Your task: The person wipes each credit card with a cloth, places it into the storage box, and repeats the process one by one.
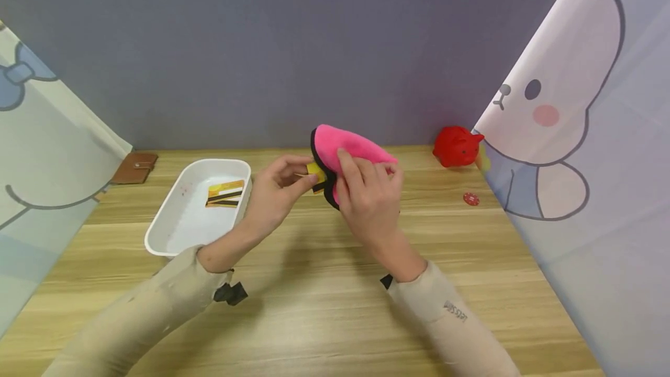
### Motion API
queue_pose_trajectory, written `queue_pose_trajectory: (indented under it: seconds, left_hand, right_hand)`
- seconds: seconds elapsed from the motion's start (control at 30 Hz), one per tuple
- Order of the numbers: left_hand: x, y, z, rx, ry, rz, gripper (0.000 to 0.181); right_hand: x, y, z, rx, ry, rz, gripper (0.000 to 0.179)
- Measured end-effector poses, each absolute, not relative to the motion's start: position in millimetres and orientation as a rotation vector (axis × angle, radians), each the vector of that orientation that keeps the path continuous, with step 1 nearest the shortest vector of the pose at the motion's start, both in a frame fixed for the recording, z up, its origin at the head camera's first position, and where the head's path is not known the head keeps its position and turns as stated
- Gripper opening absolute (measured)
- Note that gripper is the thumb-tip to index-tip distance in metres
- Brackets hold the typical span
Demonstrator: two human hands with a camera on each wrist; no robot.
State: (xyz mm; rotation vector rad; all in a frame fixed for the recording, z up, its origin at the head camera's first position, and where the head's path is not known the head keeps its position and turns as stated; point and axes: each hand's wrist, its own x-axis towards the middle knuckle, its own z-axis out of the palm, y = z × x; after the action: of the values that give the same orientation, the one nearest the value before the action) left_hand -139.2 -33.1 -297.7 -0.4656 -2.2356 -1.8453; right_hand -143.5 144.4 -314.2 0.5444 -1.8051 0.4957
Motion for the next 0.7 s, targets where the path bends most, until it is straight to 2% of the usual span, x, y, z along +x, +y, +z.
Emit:
queue_pose_trajectory:
  seconds: [0.37,0.7]
  left_hand:
    - [-139.2,-55.4,-290.7,-0.437,-2.267,-1.752,0.026]
    - [-146.2,-51.1,-293.8,-0.46,-2.19,-1.71,0.025]
  right_hand:
    - [-154.7,177.2,-303.0,0.389,-1.806,0.555,0.028]
    - [-138.8,159.5,-294.6,0.454,-1.726,0.562,0.03]
